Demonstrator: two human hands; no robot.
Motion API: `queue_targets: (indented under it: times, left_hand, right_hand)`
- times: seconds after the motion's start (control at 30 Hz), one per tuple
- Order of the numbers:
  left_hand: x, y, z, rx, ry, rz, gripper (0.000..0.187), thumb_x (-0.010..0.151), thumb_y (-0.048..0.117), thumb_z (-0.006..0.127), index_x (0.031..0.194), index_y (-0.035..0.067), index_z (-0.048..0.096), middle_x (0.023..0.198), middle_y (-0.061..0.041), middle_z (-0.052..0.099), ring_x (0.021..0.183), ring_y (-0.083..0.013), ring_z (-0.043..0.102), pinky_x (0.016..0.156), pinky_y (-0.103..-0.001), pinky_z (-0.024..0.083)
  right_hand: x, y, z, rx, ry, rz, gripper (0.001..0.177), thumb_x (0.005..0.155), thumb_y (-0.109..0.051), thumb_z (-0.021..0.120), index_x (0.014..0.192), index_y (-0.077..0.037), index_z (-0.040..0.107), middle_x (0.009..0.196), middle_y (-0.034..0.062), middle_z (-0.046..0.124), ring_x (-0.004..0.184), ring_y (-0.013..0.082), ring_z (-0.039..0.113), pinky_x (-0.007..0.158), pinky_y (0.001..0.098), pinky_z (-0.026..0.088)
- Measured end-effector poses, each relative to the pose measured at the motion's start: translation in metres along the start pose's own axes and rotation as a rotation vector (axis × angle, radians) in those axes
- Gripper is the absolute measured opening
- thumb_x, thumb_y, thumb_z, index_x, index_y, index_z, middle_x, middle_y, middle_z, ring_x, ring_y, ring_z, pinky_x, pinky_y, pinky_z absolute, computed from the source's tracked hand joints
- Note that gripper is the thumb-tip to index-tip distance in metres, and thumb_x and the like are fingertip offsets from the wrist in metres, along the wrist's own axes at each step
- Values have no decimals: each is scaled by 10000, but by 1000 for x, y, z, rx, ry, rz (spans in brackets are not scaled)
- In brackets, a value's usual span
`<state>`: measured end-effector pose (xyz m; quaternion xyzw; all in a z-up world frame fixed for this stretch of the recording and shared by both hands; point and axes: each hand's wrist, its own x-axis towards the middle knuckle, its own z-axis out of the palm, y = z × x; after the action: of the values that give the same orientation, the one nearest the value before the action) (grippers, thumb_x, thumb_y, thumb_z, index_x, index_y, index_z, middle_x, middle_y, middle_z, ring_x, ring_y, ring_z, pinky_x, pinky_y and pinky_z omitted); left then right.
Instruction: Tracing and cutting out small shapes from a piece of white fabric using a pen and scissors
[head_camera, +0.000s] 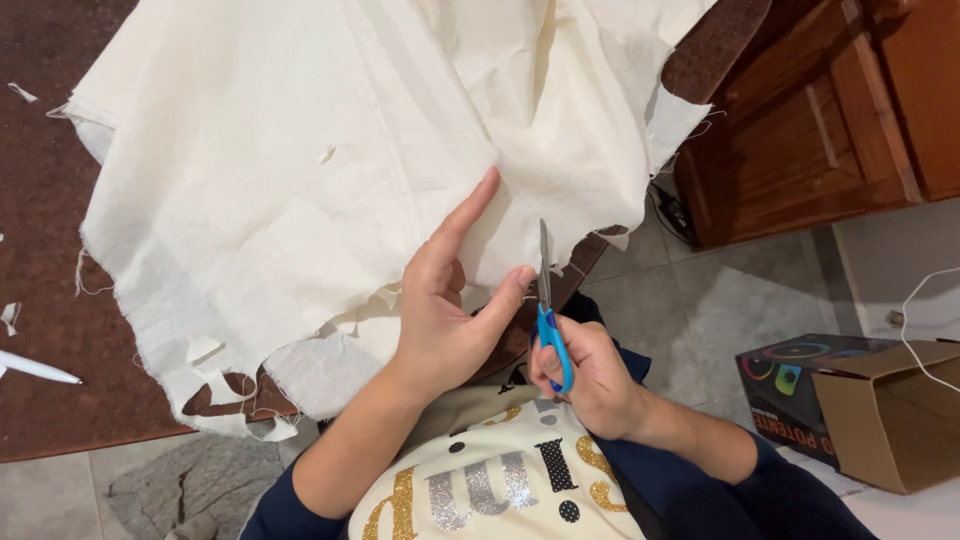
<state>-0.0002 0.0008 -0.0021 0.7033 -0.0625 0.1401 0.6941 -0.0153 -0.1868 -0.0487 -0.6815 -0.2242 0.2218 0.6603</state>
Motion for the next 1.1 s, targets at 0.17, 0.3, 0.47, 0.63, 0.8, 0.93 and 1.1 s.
queue_targets:
  times: [0.17,0.3,0.47,0.63,0.8,0.93,1.1]
  left_hand:
    - [0,0,0,-14,-2,-16,639,952,75,720,1519,18,431,1588,-143,485,1496,-233,486,1236,-307,452]
    - [-1,1,1,-60,-24,-14,633,959,58,710,1521,8,423,1592,-160,476,1504,-242,472,1258,-321,432]
    - [0,1,0,-58,-36,-5,629,963,69,706,1521,6,424,1588,-158,480,1500,-242,476,1265,-333,427]
    - [-1,0,0,-36,-18,-4,631,956,75,711,1517,8,430,1588,-157,481,1500,-239,477,1264,-326,423]
    - [-1,1,0,-63,-22,-1,630,956,64,711,1516,3,428,1583,-162,482,1499,-250,478,1265,-334,433]
    - [-1,1,-1,-61,-37,-4,631,955,72,715,1516,11,432,1581,-155,488,1491,-245,488,1253,-328,445]
    - [3,12,-14,-48,-13,24,620,949,27,694,1512,6,436,1574,-155,493,1483,-243,491,1250,-333,446]
  right_hand:
    - [0,2,-1,21,-1,19,509,1032,-518,473,775,-81,517,559,19,546,457,106,443,428,243,369]
    - [3,-1,-1,23,6,12,532,1030,-539,457,770,-79,518,546,19,530,438,107,428,407,245,351]
    - [2,0,-2,23,11,-11,532,1034,-548,449,779,-85,510,539,21,528,420,103,425,392,241,354]
    - [0,2,-2,12,14,19,503,1035,-520,457,781,-89,496,549,20,530,447,107,433,414,242,357]
    - [1,3,-2,15,9,-20,507,1038,-520,463,772,-89,500,552,15,535,454,108,443,426,244,363]
    - [7,-1,-6,7,8,-16,555,1022,-565,458,747,-86,510,545,14,524,420,101,417,390,242,347]
    - [23,-10,-5,81,-70,-32,538,1021,-566,477,814,-73,531,661,58,556,487,100,454,441,238,403]
